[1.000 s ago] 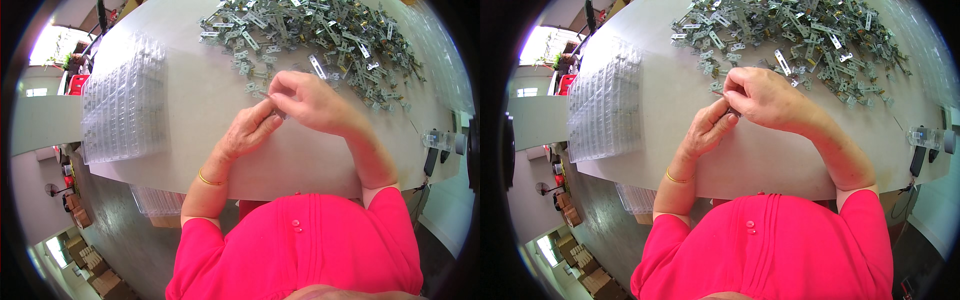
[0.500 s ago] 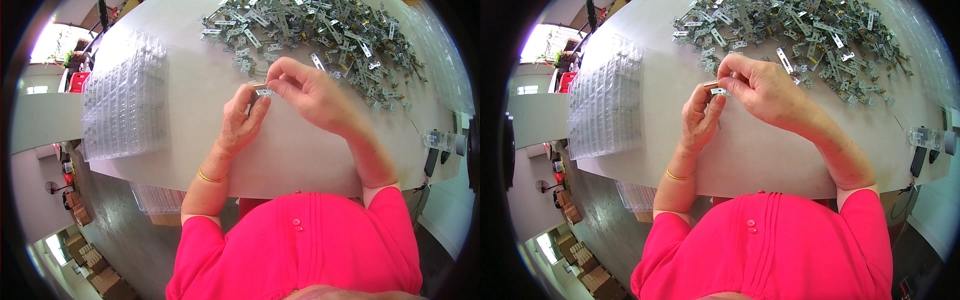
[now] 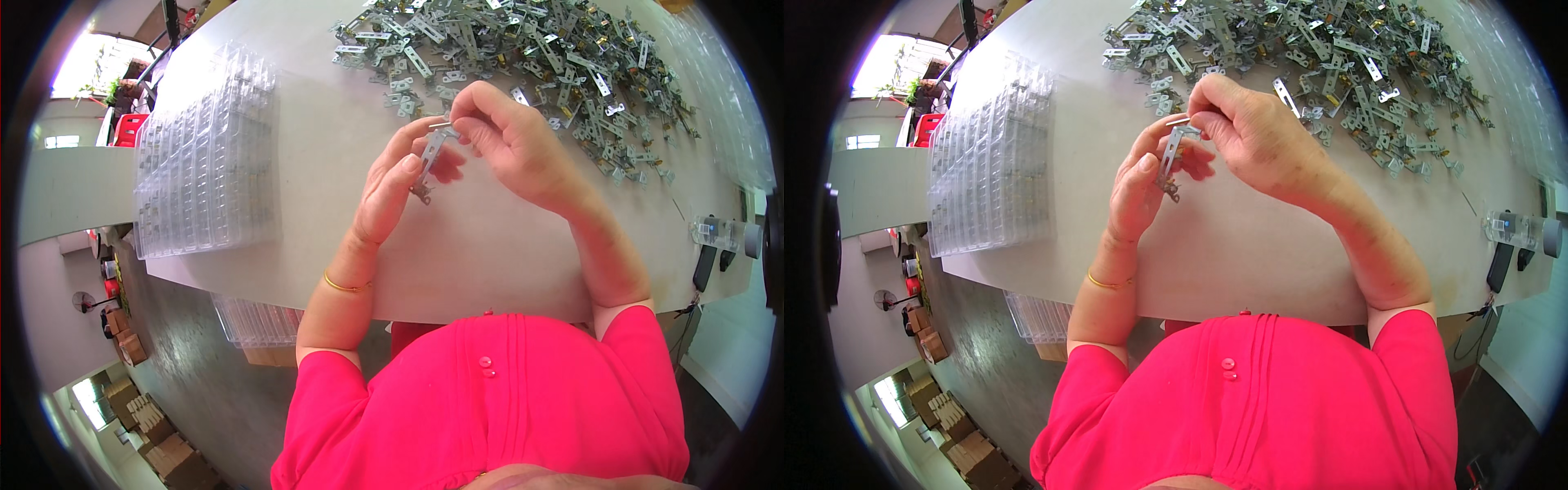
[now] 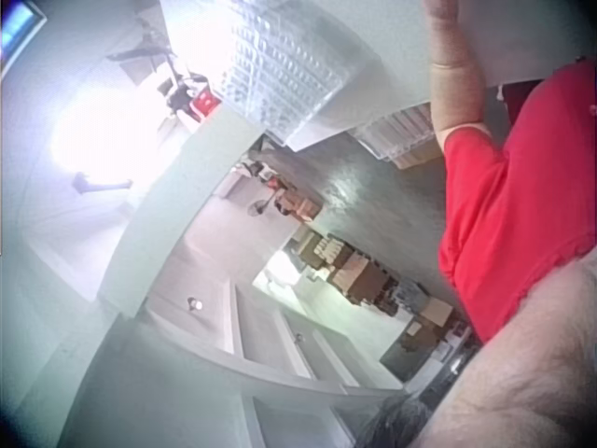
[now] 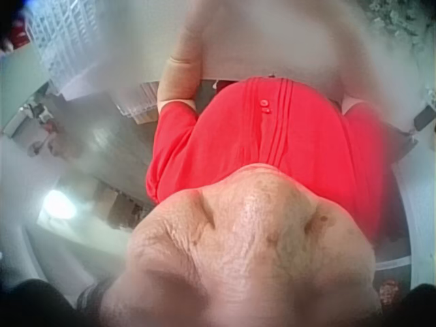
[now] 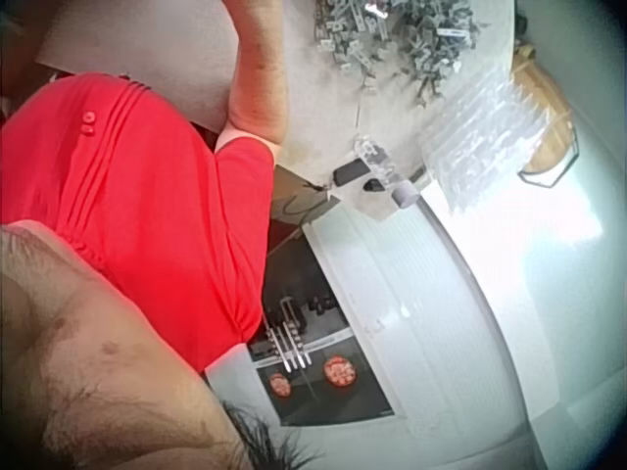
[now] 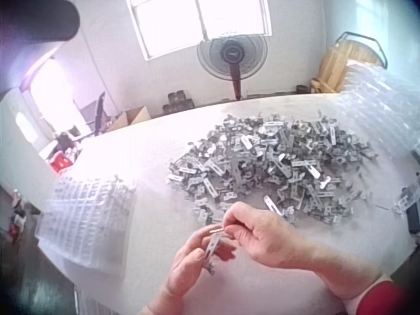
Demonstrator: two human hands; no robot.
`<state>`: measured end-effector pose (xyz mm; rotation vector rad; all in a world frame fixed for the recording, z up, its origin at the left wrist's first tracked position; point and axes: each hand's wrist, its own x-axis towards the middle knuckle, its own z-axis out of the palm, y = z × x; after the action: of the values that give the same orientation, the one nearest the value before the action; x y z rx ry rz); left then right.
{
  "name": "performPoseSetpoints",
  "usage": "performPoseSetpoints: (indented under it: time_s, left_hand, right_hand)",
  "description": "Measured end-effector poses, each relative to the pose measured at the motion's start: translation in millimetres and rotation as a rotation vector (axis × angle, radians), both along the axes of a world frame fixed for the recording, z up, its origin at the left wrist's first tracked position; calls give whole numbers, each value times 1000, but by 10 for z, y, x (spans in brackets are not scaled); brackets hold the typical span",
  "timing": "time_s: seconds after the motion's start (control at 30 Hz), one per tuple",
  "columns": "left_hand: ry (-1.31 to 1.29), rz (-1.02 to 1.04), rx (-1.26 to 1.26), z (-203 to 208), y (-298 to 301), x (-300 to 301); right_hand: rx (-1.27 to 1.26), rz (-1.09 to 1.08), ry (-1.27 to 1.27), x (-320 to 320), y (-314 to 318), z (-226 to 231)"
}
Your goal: The person picks metal components from a pile on the table, fits the pieces together by hand, and places the assembled parts into the compartments of a plastic tray.
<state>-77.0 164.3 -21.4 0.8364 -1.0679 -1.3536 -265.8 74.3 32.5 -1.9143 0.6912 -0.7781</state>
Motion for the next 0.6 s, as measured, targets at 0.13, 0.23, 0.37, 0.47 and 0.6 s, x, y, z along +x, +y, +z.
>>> performPoseSetpoints:
  time_s: [0.13,0.23,0.37,0.47,0.6]
  left_hand:
    - [148,-109,72,22,56,-10]
    - [172,-150,55,17,47,-1]
    - [161,-94,39,10,-1,-28]
    - [160,-11,-12,41,53,7]
    - [138,77,-37,-27,-19,4]
  right_hand:
    - [22,-16,28,-14,-37,-7]
    - [3,-45,43,-10,-19,21]
    - [-360,-262,1,2,-50,-39]
    - [-176,-155,48,24,121,192]
    - [-188,-37,135,-3,158,172]
